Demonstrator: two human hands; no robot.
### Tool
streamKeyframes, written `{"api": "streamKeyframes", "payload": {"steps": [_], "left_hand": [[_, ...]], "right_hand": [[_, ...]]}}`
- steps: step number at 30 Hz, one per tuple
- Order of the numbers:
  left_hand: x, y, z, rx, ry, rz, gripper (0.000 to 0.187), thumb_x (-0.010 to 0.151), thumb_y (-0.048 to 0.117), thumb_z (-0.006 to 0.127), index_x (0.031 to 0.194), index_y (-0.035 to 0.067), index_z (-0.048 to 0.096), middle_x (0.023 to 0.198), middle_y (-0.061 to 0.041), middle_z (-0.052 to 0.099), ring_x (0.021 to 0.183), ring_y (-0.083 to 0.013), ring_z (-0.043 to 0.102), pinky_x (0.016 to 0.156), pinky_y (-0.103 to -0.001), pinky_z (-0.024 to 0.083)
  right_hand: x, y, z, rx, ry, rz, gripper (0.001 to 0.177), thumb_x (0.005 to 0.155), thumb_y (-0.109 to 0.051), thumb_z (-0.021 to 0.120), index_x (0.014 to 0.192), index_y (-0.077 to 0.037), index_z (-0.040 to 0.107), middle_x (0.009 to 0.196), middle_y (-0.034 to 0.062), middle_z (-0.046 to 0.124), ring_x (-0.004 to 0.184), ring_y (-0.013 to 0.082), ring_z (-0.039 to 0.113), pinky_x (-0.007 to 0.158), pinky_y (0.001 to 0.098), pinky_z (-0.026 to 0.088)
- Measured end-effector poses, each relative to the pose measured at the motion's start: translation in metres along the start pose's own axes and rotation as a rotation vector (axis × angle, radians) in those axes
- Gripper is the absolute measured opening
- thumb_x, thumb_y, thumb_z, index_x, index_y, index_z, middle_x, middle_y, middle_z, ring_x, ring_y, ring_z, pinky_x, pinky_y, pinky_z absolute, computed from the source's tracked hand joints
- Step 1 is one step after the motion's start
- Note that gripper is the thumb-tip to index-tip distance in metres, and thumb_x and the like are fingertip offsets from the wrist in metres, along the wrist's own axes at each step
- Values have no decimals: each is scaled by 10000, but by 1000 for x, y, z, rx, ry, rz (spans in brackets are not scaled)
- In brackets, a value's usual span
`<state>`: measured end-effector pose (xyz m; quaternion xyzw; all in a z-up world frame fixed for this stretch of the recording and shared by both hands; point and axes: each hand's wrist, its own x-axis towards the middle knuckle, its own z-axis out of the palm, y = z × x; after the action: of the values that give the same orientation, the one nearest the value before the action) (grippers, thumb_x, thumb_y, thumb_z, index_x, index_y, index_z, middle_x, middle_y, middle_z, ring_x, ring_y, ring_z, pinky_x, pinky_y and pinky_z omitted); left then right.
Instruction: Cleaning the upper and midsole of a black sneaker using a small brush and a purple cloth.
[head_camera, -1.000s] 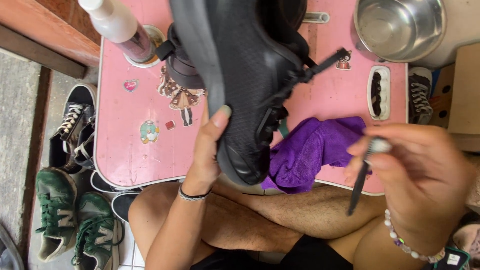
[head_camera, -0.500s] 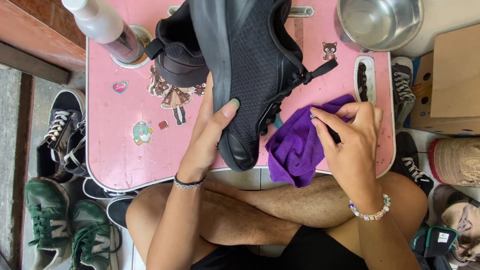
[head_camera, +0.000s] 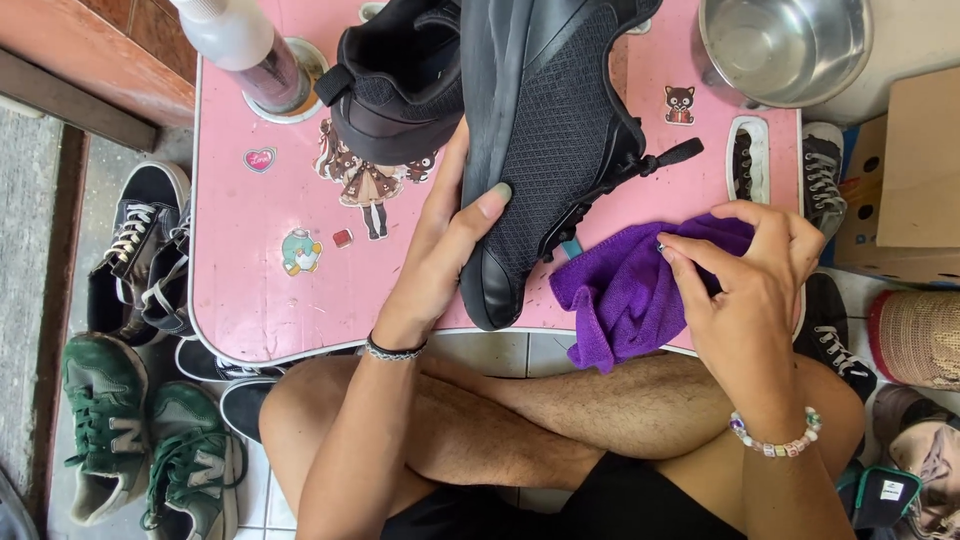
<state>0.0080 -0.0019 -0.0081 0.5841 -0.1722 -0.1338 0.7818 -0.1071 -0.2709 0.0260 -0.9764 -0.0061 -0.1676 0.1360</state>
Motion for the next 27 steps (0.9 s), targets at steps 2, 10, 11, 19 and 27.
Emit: {"api": "streamKeyframes", "payload": {"steps": [2,10,11,19,27], "left_hand": [[0,-1,0,-6,-3,0,753,1140,201,551,1803,12,248,1909,-222,296,1776,-356,307,1453,-493,247],[1,-1,-1,20,-10,0,767,1145,234,569,1804,17,240,1904,-226,304,1777,-366,313,1456,-513,264],[1,-2,-1,18,-8,-1,767,1145,234,569,1804,17,240,1904,-226,304,1777,-366,313,1456,-513,264],[3,-1,0,31,-16,15,767,1133,211,567,1800,3,250,1900,-229,308,1776,-370,312,1456,-498,255],[3,-4,-1,12,-11,8,780,1137,237,575,1804,14,237,1903,-234,309,1778,-366,313,1458,-505,252]], "right_hand": [[-2,-1,3,-4,4,-9,117,1037,-34,913,1147,-53,946,1423,213,692,1334,386,447,1211,474,364],[-18,28,-11,33,-18,2,426,1164,-76,727,1549,103,754,1541,253,713,1463,442,457,1290,624,286],[-29,27,-19,32,-21,1,426,1164,-76,727,1549,103,754,1541,253,713,1463,442,457,1290,624,286],[-62,1,-17,-32,-72,256,281,1030,38,867,1304,44,804,1129,164,694,930,280,648,810,419,525],[-57,-6,-24,426,-127,467,238,1075,102,717,1312,84,716,1041,140,767,739,155,664,614,265,495]]}}
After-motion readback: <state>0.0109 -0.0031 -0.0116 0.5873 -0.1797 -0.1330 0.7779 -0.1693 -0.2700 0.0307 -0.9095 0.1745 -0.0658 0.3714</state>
